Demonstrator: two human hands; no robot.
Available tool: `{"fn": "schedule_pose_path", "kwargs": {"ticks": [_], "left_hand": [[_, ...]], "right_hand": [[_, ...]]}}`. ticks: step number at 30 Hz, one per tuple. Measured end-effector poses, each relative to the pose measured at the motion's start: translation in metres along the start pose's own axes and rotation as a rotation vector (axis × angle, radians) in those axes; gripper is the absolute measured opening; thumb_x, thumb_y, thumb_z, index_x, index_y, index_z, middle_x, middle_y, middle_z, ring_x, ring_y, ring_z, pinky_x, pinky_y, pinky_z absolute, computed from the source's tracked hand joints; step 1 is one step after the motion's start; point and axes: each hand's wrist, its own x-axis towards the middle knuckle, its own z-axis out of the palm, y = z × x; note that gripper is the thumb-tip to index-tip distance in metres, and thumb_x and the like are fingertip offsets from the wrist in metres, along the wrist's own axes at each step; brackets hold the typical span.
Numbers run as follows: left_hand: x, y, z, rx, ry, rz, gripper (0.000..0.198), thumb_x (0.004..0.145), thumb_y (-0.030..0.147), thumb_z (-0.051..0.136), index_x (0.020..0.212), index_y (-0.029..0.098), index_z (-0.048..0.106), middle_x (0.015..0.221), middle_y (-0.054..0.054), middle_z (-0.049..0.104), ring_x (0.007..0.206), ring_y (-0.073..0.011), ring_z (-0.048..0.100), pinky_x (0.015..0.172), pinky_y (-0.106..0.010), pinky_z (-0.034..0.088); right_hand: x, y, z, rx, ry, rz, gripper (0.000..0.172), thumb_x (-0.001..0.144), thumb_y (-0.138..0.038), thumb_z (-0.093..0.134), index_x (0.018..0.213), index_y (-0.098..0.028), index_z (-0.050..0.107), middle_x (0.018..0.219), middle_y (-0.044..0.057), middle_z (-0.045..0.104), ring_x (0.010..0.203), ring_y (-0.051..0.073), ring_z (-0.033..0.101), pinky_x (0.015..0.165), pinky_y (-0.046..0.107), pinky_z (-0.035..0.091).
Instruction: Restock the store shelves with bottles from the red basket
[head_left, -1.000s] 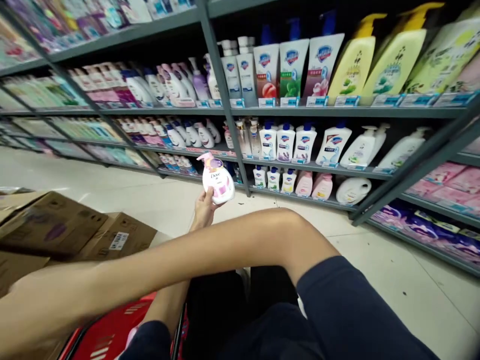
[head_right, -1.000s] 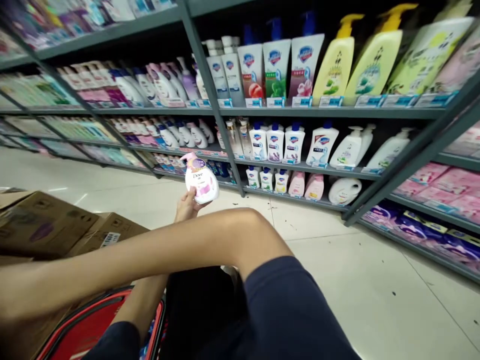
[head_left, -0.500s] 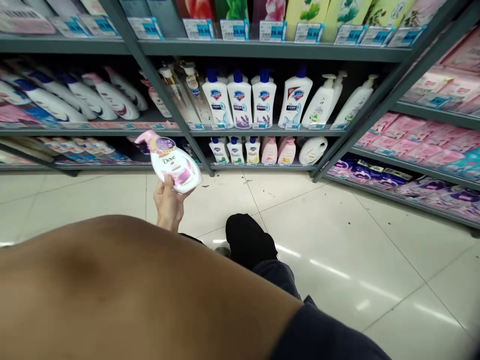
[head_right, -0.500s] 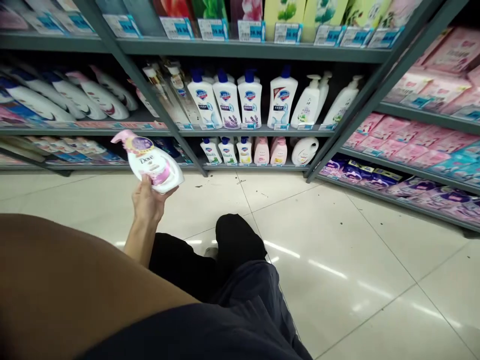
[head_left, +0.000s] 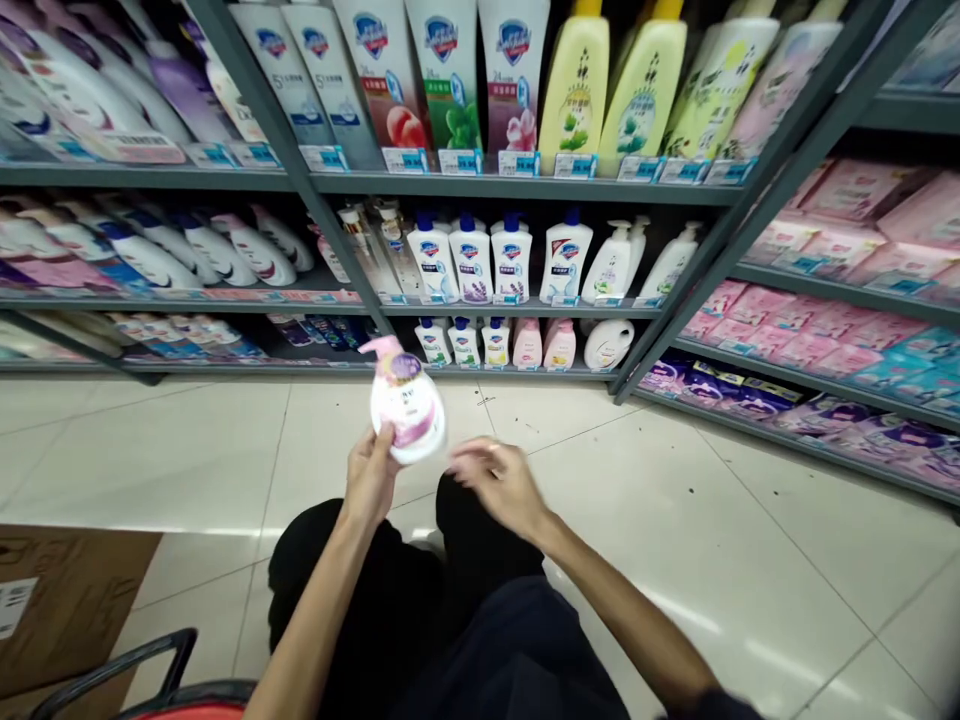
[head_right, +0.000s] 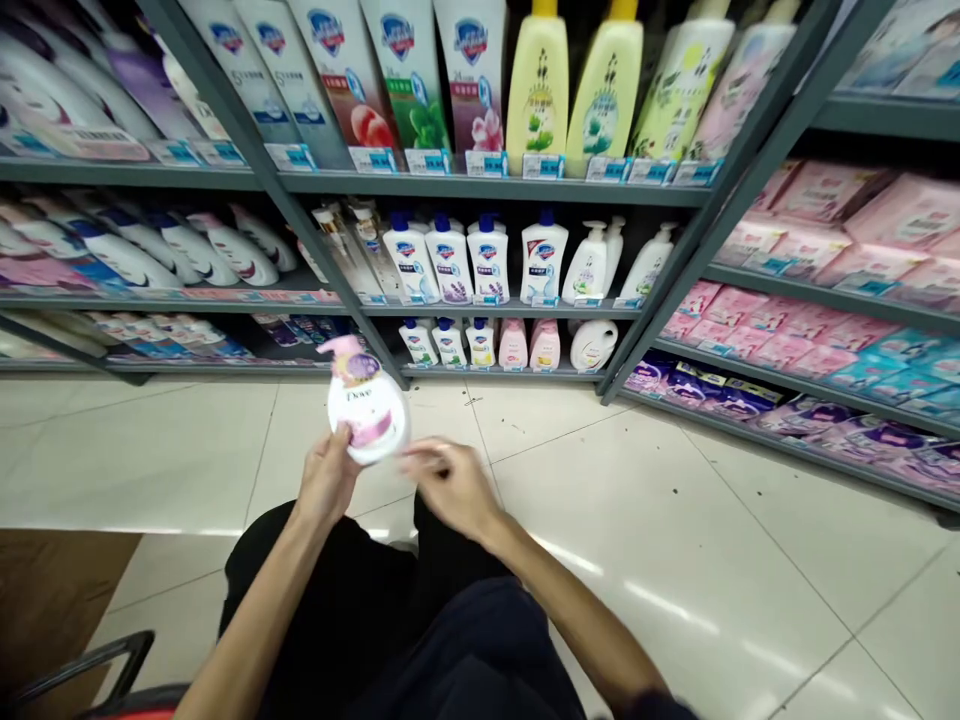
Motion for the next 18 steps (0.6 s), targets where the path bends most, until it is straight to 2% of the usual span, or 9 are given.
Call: {"fn": "schedule_pose_path", "kwargs": {"ticks": [2,3,4,6,8,10,12,15,18], "left_hand": [[-0.028,-0.016,0.014,0.006,-0.069,-0.090,0.082,0.072,0.066,0.100,0.129,0.011,0.078,0.121,-0.018,0.084,0.117,-0.0374,0.081,0.099,-0.045,0.068],[-0.042,-0.025,0.024,0.000,-0.122,-0.145,0.083,0.073,0.066,0.100,0.131,0.011,0.078,0.122,-0.019,0.084,0.117,-0.0380,0.081,0.098,-0.045,0.068],[-0.055,-0.034,0.035,-0.010,-0.183,-0.212,0.082,0.075,0.065,0.099,0.134,0.012,0.078,0.123,-0.020,0.084,0.118,-0.0388,0.081,0.099,-0.045,0.068],[-0.079,-0.050,0.060,-0.038,-0.283,-0.294,0.078,0.081,0.064,0.096,0.138,0.014,0.077,0.126,-0.020,0.083,0.119,-0.0396,0.080,0.099,-0.046,0.067],[-0.095,-0.061,0.080,-0.052,-0.349,-0.303,0.075,0.085,0.063,0.093,0.141,0.016,0.077,0.132,-0.020,0.081,0.122,-0.0399,0.079,0.100,-0.045,0.066],[-0.104,-0.066,0.089,-0.037,-0.395,-0.258,0.075,0.085,0.064,0.093,0.142,0.017,0.077,0.137,-0.019,0.080,0.126,-0.0397,0.076,0.103,-0.045,0.065],[-0.105,-0.069,0.087,0.011,-0.454,-0.199,0.076,0.085,0.067,0.091,0.142,0.018,0.078,0.137,-0.018,0.079,0.124,-0.0385,0.076,0.105,-0.044,0.063],[-0.096,-0.076,0.067,0.107,-0.530,-0.211,0.082,0.088,0.080,0.080,0.145,0.021,0.077,0.137,-0.018,0.079,0.117,-0.0381,0.078,0.094,-0.044,0.065],[-0.080,-0.081,0.037,0.144,-0.410,-0.241,0.094,0.080,0.092,0.077,0.142,0.021,0.078,0.148,-0.020,0.073,0.129,-0.0419,0.074,0.096,-0.048,0.066]], "right_hand": [[-0.019,0.024,-0.035,0.039,0.231,0.100,0.055,0.102,-0.071,0.069,0.131,-0.025,0.077,0.132,0.013,0.078,0.122,0.028,0.075,0.110,0.048,0.062],[-0.028,0.034,-0.051,0.080,0.304,0.141,0.061,0.097,-0.074,0.074,0.136,-0.026,0.076,0.139,0.014,0.077,0.127,0.030,0.074,0.115,0.050,0.060],[-0.036,0.042,-0.064,0.118,0.331,0.166,0.069,0.091,-0.074,0.081,0.142,-0.027,0.073,0.148,0.015,0.073,0.132,0.031,0.073,0.119,0.052,0.057],[-0.048,0.050,-0.080,0.161,0.305,0.185,0.074,0.088,-0.070,0.087,0.145,-0.026,0.071,0.153,0.017,0.070,0.137,0.034,0.071,0.119,0.052,0.057],[-0.056,0.049,-0.086,0.168,0.292,0.207,0.072,0.088,-0.067,0.089,0.143,-0.023,0.072,0.149,0.018,0.073,0.135,0.036,0.072,0.115,0.050,0.060],[-0.062,0.046,-0.084,0.168,0.295,0.240,0.071,0.087,-0.067,0.089,0.138,-0.021,0.075,0.143,0.019,0.075,0.131,0.037,0.074,0.112,0.049,0.061],[-0.066,0.047,-0.080,0.187,0.288,0.262,0.071,0.084,-0.069,0.091,0.133,-0.018,0.079,0.138,0.019,0.078,0.127,0.038,0.075,0.112,0.050,0.061],[-0.065,0.063,-0.069,0.253,0.377,0.270,0.077,0.072,-0.078,0.094,0.115,-0.015,0.085,0.123,0.020,0.083,0.118,0.042,0.079,0.111,0.053,0.061],[-0.050,0.081,-0.060,0.327,0.503,0.312,0.086,0.056,-0.088,0.096,0.101,-0.015,0.086,0.109,0.021,0.085,0.106,0.045,0.082,0.100,0.054,0.066]]}}
